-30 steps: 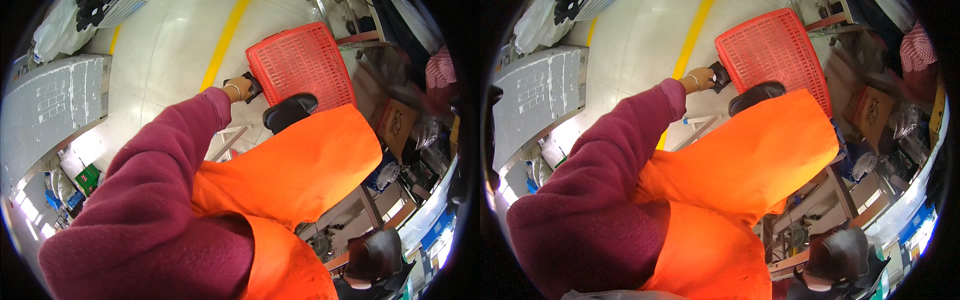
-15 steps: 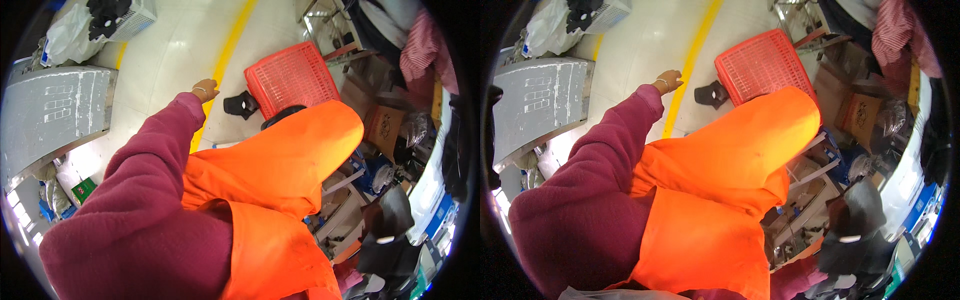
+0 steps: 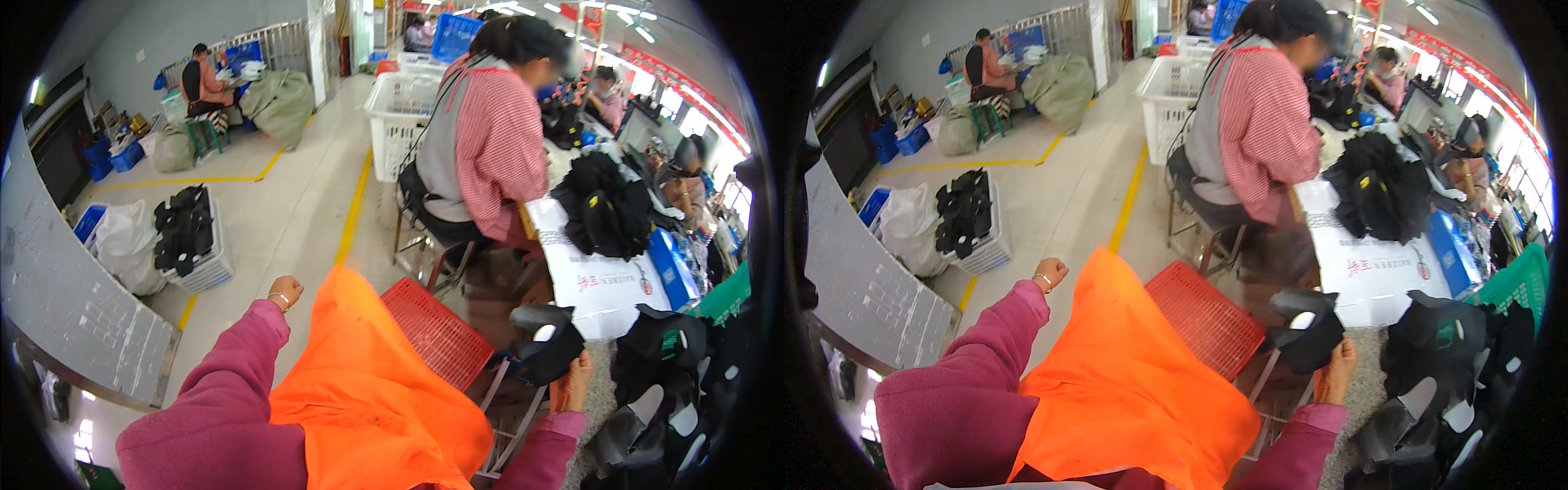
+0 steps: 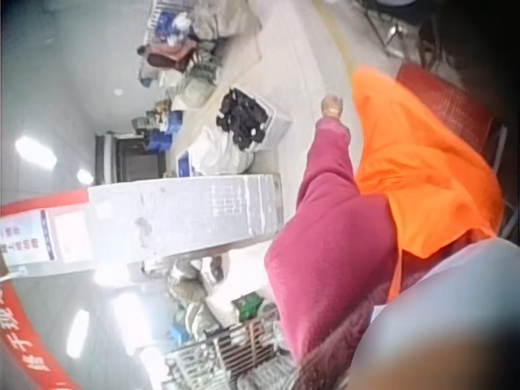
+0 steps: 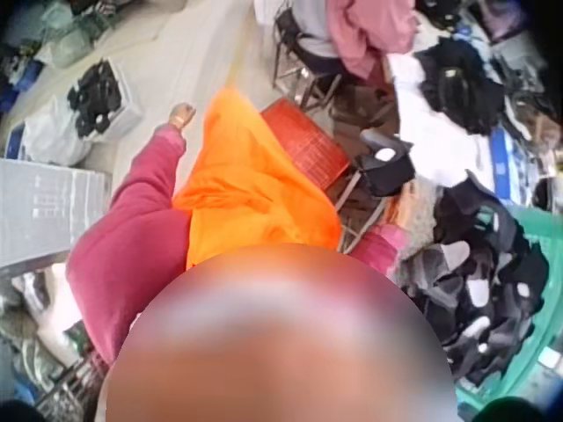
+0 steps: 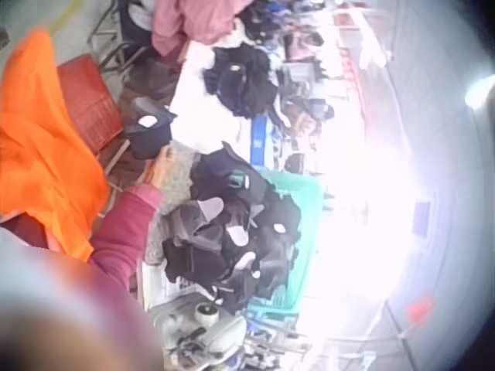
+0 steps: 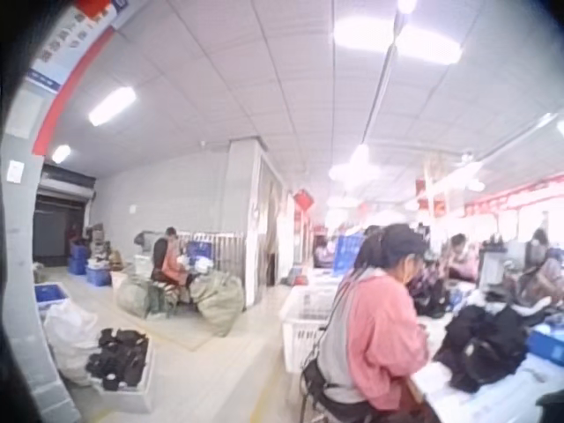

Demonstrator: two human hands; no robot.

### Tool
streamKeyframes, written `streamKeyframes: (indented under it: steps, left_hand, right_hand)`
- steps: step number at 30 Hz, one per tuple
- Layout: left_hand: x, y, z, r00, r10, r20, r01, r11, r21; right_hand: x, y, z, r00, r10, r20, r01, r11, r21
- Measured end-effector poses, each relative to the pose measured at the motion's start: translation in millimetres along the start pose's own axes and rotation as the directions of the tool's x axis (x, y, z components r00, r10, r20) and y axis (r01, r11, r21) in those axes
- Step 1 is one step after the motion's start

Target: The person picks up black shoe components from a table and a red basket, then folds and aligns the parts by hand. They repeatedly inspect seams and edges, place finished pieces back on the table, and continue handling additional components.

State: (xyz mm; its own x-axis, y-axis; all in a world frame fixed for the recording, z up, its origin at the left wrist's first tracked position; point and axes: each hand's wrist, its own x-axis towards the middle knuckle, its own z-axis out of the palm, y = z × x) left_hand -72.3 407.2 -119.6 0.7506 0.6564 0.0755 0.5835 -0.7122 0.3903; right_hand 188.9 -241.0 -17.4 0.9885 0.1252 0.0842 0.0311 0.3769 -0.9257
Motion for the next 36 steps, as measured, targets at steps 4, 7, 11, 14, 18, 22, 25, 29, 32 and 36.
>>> streamKeyframes:
  steps: [4,7,11,14,18,22,25,29,32,36]
  left_hand:
    - [46,86,4,0.999,-0.002,0.035,0.012,0.961,-0.276]
    - [55,138,29,0.974,0.221,0.041,-0.206,0.951,-0.231]
    - [51,170,84,0.946,0.244,0.212,-0.196,0.955,-0.222]
    - [57,162,127,0.896,0.238,0.375,-0.206,0.971,-0.122]
    - [54,113,178,0.830,0.030,0.557,-0.084,0.994,0.071]
    - [53,69,204,0.771,-0.069,0.633,0.000,0.994,0.109]
    - [42,48,204,0.750,-0.172,0.639,0.086,0.983,0.163]
    - [14,22,212,0.684,-0.230,0.692,0.134,0.972,0.190]
    - [-5,0,244,0.562,-0.304,0.769,0.178,0.953,0.247]
    - [-37,-36,300,0.563,-0.292,0.773,0.145,0.956,0.255]
  right_hand:
    - [-1,-5,15,1.000,-0.022,0.001,0.022,0.999,-0.048]
    - [-6,-14,23,0.998,0.017,-0.060,-0.019,0.999,-0.036]
    - [-15,-21,25,0.997,0.064,-0.051,-0.065,0.998,-0.015]
    - [-18,-19,17,0.986,0.106,-0.125,-0.113,0.993,-0.044]
    - [-27,-21,0,0.932,0.100,-0.349,-0.172,0.968,-0.181]
    - [-31,-41,-5,0.891,0.096,-0.444,-0.280,0.886,-0.370]
    - [-28,-55,5,0.877,0.100,-0.469,-0.351,0.800,-0.487]
    - [-21,-52,36,0.874,0.139,-0.465,-0.429,0.668,-0.607]
    - [-18,-33,59,0.875,0.171,-0.452,-0.465,0.555,-0.690]
    - [-16,2,85,0.878,0.226,-0.421,-0.477,0.378,-0.793]
